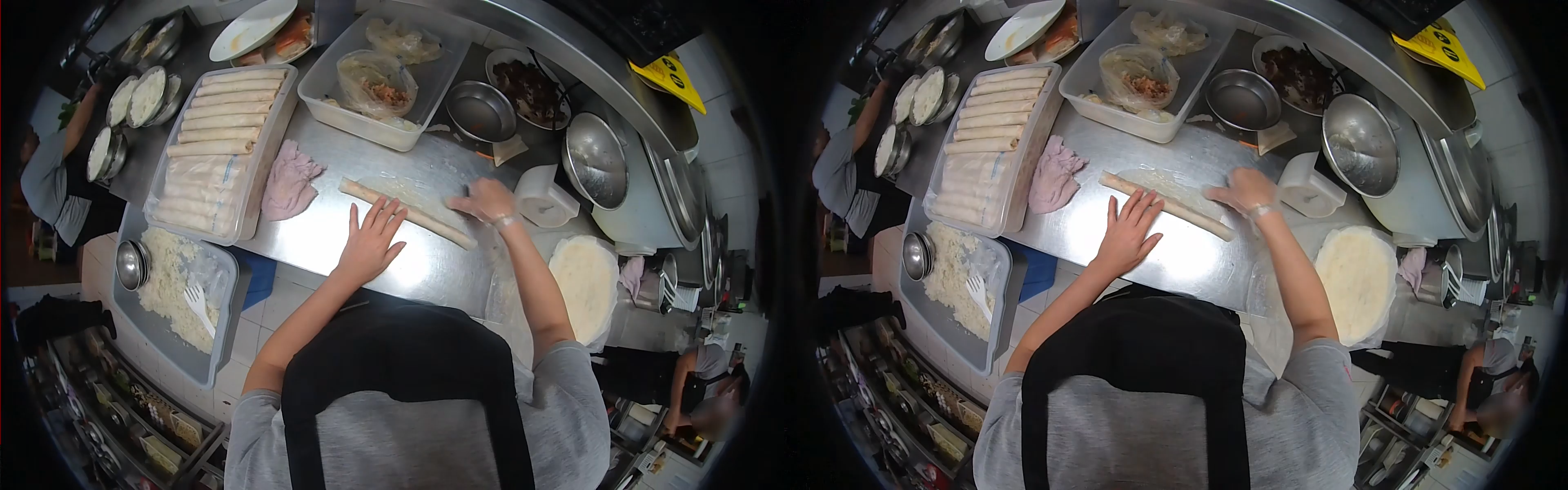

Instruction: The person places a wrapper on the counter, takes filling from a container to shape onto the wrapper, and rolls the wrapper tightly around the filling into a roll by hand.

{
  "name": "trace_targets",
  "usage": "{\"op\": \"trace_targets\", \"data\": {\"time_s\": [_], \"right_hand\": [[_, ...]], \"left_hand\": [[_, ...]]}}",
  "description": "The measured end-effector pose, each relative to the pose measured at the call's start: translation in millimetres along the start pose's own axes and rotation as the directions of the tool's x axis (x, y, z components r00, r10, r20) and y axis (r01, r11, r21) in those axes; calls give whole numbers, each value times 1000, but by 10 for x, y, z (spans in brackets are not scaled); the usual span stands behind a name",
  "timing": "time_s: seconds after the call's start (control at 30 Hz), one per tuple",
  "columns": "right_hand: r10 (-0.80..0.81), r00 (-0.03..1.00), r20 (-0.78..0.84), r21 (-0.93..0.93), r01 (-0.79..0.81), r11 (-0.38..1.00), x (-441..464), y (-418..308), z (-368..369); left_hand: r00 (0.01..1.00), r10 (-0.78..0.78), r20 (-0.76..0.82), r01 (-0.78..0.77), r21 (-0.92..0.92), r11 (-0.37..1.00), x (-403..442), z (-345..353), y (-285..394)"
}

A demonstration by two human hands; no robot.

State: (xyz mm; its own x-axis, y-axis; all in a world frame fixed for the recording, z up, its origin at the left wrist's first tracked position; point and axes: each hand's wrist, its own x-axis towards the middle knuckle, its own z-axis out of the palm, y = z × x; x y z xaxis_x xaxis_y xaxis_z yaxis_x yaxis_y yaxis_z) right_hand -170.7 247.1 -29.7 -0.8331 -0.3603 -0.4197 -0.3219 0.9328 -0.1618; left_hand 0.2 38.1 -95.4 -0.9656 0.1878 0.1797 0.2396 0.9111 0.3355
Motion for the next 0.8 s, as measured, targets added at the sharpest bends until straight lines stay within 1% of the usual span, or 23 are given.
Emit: {"op": "trace_targets", "data": {"time_s": [0.03, 0.1, 0.13, 0.2, 0.27, 0.33, 0.4, 0.47, 0.5, 0.53, 0.57, 0.6, 0.63, 0.67, 0.7, 0.77, 0.8], "right_hand": [[3, 1000, -1, 4, -3, 1000, 7, -79, 29], [-81, 996, -45, -41, 80, 996, 28, -191, 86], [-83, 996, -44, -40, 81, 996, 2, -172, 111], [-75, 996, 43, -92, 79, 993, -123, -28, 173], [-61, 997, 41, -84, 64, 994, -223, 243, 330], [-82, 995, 54, -85, 86, 993, -348, 493, 376], [-99, 993, 56, -79, 104, 991, -393, 450, 279], [-39, 997, -60, -62, 35, 997, -418, 380, 149], [-35, 997, -63, -58, 31, 998, -380, 334, 163], [-198, 959, -205, 26, 207, 978, -321, 266, 193], [-335, 873, -354, 81, 385, 919, -291, 181, 231], [-330, 874, -358, 85, 382, 920, -308, 45, 280], [-465, 771, -435, 10, 520, 854, -330, -118, 334], [-585, 641, -498, -81, 637, 767, -340, -229, 367], [-579, 639, -506, -81, 633, 770, -331, -274, 405], [-633, 523, -571, -130, 703, 699, -294, -312, 513], [-625, 525, -578, -129, 697, 706, -271, -298, 538]], "left_hand": [[1000, -2, -4, 2, -1, 1000, -3, -3, 1], [1000, 1, -6, -1, 9, 1000, 0, -6, 10], [1000, -2, -10, 2, 16, 1000, 0, -5, 7], [1000, 0, -17, 0, 22, 1000, 6, -1, -2], [1000, -5, -24, 6, 24, 1000, -7, 6, 1], [1000, 7, -26, -6, 30, 1000, -3, -3, 1], [999, 9, -34, -8, 28, 1000, 0, -1, 0], [999, 22, -40, -21, 28, 999, 22, -28, -19], [999, 36, -24, -35, 31, 999, 47, -49, -36], [999, 51, -8, -51, 33, 998, 75, -68, -56], [998, 57, -4, -57, 35, 998, 108, -54, -100], [994, 107, -11, -106, 82, 991, 154, -32, -160], [987, 159, -16, -156, 132, 979, 203, -16, -221], [986, 168, -15, -165, 137, 977, 259, -40, -260], [979, 201, -20, -197, 114, 974, 319, -59, -289], [969, 245, -22, -242, 93, 966, 451, -80, -356], [963, 268, -30, -266, 47, 963, 528, -81, -393]]}}
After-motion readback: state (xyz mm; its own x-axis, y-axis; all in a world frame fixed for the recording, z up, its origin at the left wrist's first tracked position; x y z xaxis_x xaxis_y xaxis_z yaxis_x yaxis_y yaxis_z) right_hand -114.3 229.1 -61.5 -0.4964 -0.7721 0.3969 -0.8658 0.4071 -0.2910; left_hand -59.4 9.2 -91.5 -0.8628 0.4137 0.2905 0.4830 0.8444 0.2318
